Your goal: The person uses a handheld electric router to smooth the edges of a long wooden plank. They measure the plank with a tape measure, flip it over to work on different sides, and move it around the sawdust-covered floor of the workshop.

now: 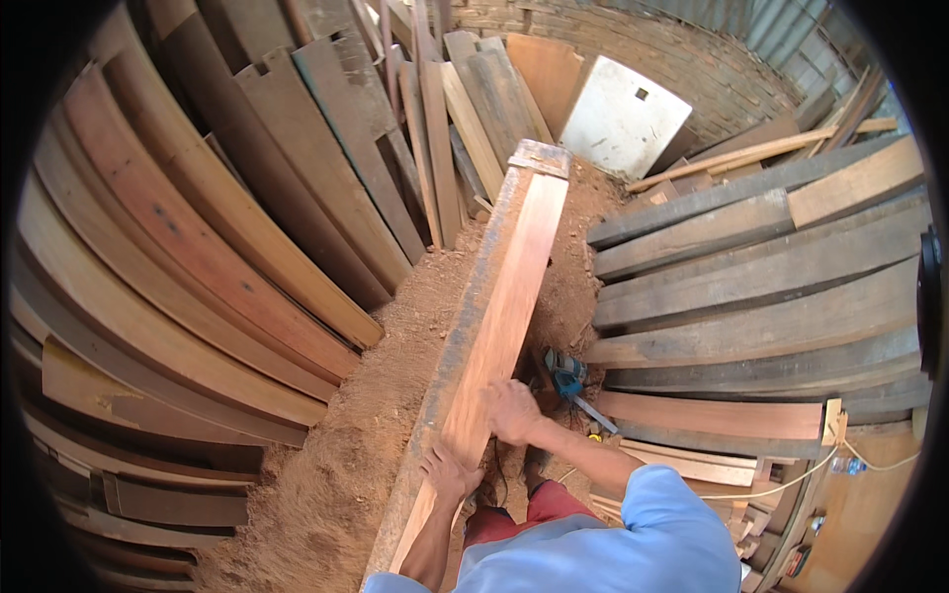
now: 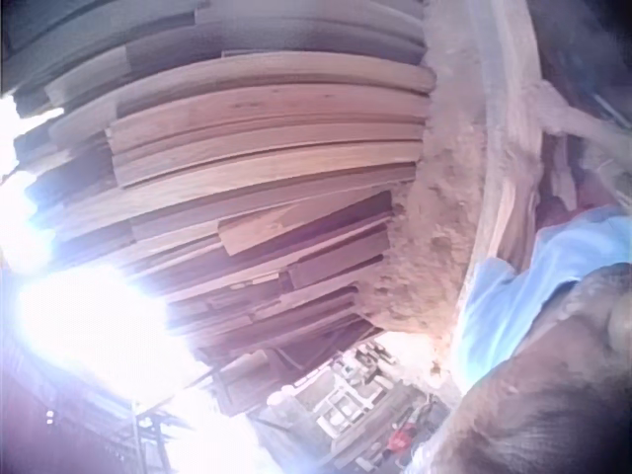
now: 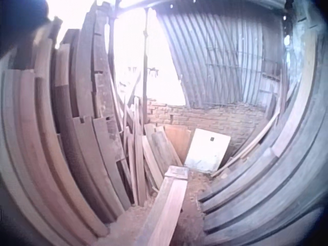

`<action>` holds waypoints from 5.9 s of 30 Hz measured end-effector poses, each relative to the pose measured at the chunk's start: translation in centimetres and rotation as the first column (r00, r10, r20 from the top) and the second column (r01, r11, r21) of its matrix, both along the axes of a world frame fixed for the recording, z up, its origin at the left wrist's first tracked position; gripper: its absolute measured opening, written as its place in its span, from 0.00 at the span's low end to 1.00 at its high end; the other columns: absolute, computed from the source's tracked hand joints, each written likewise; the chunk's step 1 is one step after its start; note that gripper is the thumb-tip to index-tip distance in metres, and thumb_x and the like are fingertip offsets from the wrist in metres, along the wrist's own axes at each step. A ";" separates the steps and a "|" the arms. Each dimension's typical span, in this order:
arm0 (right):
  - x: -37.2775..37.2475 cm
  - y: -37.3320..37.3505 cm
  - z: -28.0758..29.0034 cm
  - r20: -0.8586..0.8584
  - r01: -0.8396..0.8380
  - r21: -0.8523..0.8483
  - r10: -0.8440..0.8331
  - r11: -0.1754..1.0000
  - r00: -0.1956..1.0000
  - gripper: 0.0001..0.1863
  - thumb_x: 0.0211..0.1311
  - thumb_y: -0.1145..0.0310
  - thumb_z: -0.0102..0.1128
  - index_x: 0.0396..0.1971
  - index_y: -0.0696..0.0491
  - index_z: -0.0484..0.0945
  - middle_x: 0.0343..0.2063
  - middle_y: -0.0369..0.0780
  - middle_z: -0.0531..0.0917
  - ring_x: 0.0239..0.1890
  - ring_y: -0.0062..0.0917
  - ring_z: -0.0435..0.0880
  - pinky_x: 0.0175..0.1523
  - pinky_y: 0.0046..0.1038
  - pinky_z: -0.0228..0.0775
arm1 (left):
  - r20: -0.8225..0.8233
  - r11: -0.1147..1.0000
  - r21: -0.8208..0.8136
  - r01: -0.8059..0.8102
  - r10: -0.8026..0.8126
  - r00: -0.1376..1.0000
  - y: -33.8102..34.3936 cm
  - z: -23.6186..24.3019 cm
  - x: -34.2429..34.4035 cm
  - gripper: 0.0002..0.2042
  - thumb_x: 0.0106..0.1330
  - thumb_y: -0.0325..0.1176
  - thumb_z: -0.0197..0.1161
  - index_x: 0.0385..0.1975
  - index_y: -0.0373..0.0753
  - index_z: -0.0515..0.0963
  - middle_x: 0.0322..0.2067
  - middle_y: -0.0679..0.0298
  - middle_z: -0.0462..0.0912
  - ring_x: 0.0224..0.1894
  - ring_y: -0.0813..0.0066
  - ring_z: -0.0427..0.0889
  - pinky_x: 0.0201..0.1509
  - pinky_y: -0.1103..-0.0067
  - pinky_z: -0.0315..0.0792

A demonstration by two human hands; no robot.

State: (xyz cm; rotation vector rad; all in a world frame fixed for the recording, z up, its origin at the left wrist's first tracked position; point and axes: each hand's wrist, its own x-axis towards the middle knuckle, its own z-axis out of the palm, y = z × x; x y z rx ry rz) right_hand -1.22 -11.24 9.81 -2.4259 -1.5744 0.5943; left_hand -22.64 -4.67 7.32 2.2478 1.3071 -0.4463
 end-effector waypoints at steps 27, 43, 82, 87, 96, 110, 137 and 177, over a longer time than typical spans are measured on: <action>-6.0 -1.0 -7.6 -0.608 0.753 -0.124 -0.649 0.647 0.457 0.22 0.58 0.59 0.70 0.16 0.61 0.76 0.14 0.40 0.77 0.20 0.23 0.75 0.26 0.34 0.66 | -0.053 0.993 -0.007 0.120 -0.120 0.991 1.4 1.2 2.2 0.56 0.43 0.52 0.75 0.70 0.28 0.55 0.65 0.44 0.66 0.69 0.45 0.65 0.74 0.60 0.57; -20.9 6.8 -4.2 -0.511 0.478 -0.241 -0.529 0.845 0.677 0.26 0.59 0.53 0.64 0.37 0.68 0.84 0.40 0.62 0.86 0.50 0.51 0.86 0.56 0.44 0.77 | -0.072 0.997 0.013 0.072 -0.071 0.995 8.5 0.8 -14.7 0.57 0.40 0.53 0.78 0.69 0.29 0.55 0.63 0.43 0.67 0.67 0.46 0.67 0.74 0.58 0.59; -20.2 -0.3 -1.1 -0.564 -0.538 -0.264 0.324 0.801 0.760 0.18 0.66 0.55 0.62 0.42 0.56 0.86 0.46 0.52 0.86 0.52 0.49 0.84 0.58 0.44 0.75 | 0.073 0.960 0.206 -0.189 0.178 0.981 -2.3 3.4 -23.8 0.37 0.54 0.58 0.74 0.55 0.36 0.72 0.51 0.49 0.77 0.57 0.48 0.75 0.59 0.52 0.70; -22.2 3.7 3.7 -0.524 -0.736 -0.197 0.565 0.647 0.637 0.19 0.64 0.54 0.58 0.31 0.57 0.85 0.35 0.53 0.87 0.42 0.49 0.85 0.49 0.45 0.75 | 0.275 0.813 0.419 -0.404 0.311 0.910 -7.2 3.6 -23.8 0.36 0.54 0.46 0.72 0.62 0.34 0.70 0.64 0.42 0.69 0.61 0.39 0.70 0.67 0.50 0.62; -37.9 9.5 4.7 -0.390 -0.821 -0.162 0.728 0.548 0.563 0.18 0.67 0.61 0.58 0.48 0.59 0.83 0.39 0.51 0.87 0.46 0.40 0.86 0.53 0.38 0.75 | 0.592 0.279 0.275 -0.920 0.705 0.390 -17.5 3.8 -36.0 0.39 0.55 0.46 0.72 0.65 0.35 0.66 0.71 0.38 0.57 0.67 0.39 0.61 0.69 0.50 0.56; -82.9 2.1 2.7 -0.584 -0.971 -0.075 0.779 0.229 0.229 0.29 0.73 0.55 0.55 0.63 0.62 0.73 0.56 0.56 0.81 0.59 0.45 0.81 0.64 0.40 0.72 | 0.727 -0.375 -0.094 -0.922 0.608 -0.321 -28.2 -0.5 -80.2 0.24 0.72 0.37 0.62 0.62 0.31 0.68 0.58 0.45 0.77 0.56 0.48 0.80 0.61 0.61 0.75; -85.3 3.1 -1.3 -0.523 -0.989 -0.140 0.852 -0.054 0.028 0.42 0.77 0.37 0.37 0.61 0.67 0.73 0.51 0.56 0.78 0.53 0.47 0.79 0.59 0.42 0.70 | 0.881 -0.057 -0.472 -0.880 0.009 -0.474 -19.9 -10.1 -83.9 0.54 0.64 0.81 0.32 0.53 0.27 0.78 0.45 0.45 0.85 0.51 0.55 0.84 0.61 0.66 0.76; -80.4 -0.1 -0.7 -0.270 -0.756 0.422 0.866 0.500 0.421 0.17 0.70 0.66 0.56 0.53 0.58 0.79 0.41 0.52 0.83 0.49 0.48 0.82 0.58 0.41 0.73 | 0.848 -0.352 -0.304 -0.885 0.323 -0.420 -27.5 -1.8 -83.8 0.18 0.79 0.32 0.47 0.62 0.31 0.68 0.59 0.51 0.77 0.61 0.59 0.77 0.67 0.68 0.70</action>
